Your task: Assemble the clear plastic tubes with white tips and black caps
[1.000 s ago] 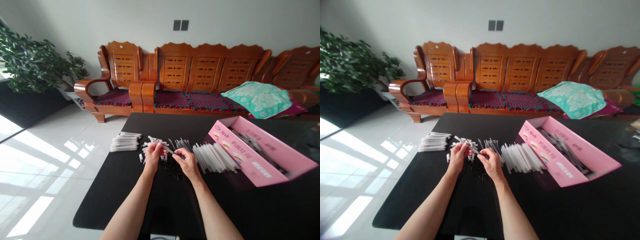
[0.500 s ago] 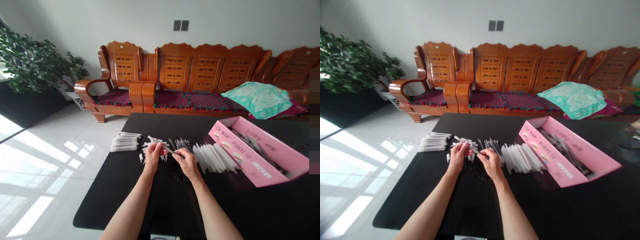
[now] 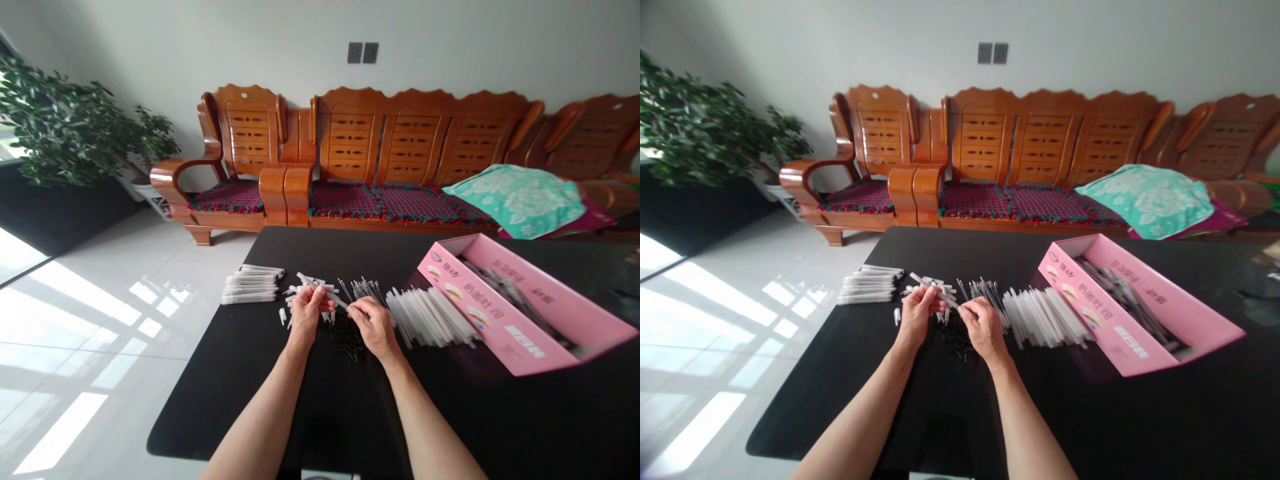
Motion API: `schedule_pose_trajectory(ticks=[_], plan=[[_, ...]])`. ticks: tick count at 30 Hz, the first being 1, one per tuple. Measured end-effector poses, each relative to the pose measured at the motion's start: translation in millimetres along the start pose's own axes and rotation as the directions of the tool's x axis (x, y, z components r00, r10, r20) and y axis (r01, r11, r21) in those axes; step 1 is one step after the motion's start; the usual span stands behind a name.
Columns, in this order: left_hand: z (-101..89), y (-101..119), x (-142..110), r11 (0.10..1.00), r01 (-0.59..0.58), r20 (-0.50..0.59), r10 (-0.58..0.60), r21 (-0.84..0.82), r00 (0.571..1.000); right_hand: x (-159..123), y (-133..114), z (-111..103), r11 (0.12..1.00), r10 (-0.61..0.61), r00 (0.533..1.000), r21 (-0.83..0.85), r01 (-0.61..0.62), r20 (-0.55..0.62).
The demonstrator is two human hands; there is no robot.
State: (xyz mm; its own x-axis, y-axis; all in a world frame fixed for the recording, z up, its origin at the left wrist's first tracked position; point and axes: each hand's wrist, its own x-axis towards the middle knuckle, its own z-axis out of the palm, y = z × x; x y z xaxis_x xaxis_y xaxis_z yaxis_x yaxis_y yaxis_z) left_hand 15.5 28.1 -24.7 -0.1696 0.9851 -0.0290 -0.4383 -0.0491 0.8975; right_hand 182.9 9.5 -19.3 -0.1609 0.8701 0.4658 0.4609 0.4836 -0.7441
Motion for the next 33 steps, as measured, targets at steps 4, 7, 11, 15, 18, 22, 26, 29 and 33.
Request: schedule_pose_trajectory(ticks=[4,7,11,15,18,22,26,29,33], plan=[[-0.5,-0.4,0.4,1.000,0.000,0.008,0.000,0.009,1.000,-0.6,0.7,0.7,0.996,0.074,0.996,0.046,-0.072,-0.051],[-1.1,-0.3,0.9,1.000,-0.003,0.008,0.003,0.006,1.000,-1.0,1.1,0.7,0.995,0.092,0.995,0.037,-0.091,-0.026],[-0.8,0.1,0.8,1.000,0.003,0.003,-0.003,0.007,1.000,-0.8,3.2,1.9,0.998,0.054,0.998,0.025,-0.054,0.019],[-0.1,0.8,0.0,1.000,0.001,0.004,-0.001,0.005,1.000,-0.9,3.4,2.7,0.991,0.119,0.993,0.067,-0.117,-0.023],[0.2,1.4,-0.2,1.000,0.002,0.002,-0.002,0.003,1.000,-0.2,1.3,0.9,0.998,0.059,0.998,0.028,-0.060,0.015],[1.2,2.5,-1.3,1.000,-0.001,-0.003,0.001,0.008,1.000,1.0,2.0,0.7,1.000,0.015,1.000,0.004,-0.015,-0.013],[1.4,2.6,-2.1,1.000,-0.010,-0.006,0.010,0.015,1.000,0.1,3.5,2.8,0.999,0.037,0.998,0.030,-0.035,-0.058],[0.4,2.4,-1.6,1.000,-0.013,-0.003,0.013,0.014,1.000,-0.4,0.7,2.2,0.997,0.068,0.997,0.045,-0.066,-0.041],[-0.2,2.5,-1.6,1.000,-0.010,-0.003,0.010,0.011,1.000,0.9,-3.2,0.5,1.000,0.014,1.000,0.002,-0.014,0.028]])
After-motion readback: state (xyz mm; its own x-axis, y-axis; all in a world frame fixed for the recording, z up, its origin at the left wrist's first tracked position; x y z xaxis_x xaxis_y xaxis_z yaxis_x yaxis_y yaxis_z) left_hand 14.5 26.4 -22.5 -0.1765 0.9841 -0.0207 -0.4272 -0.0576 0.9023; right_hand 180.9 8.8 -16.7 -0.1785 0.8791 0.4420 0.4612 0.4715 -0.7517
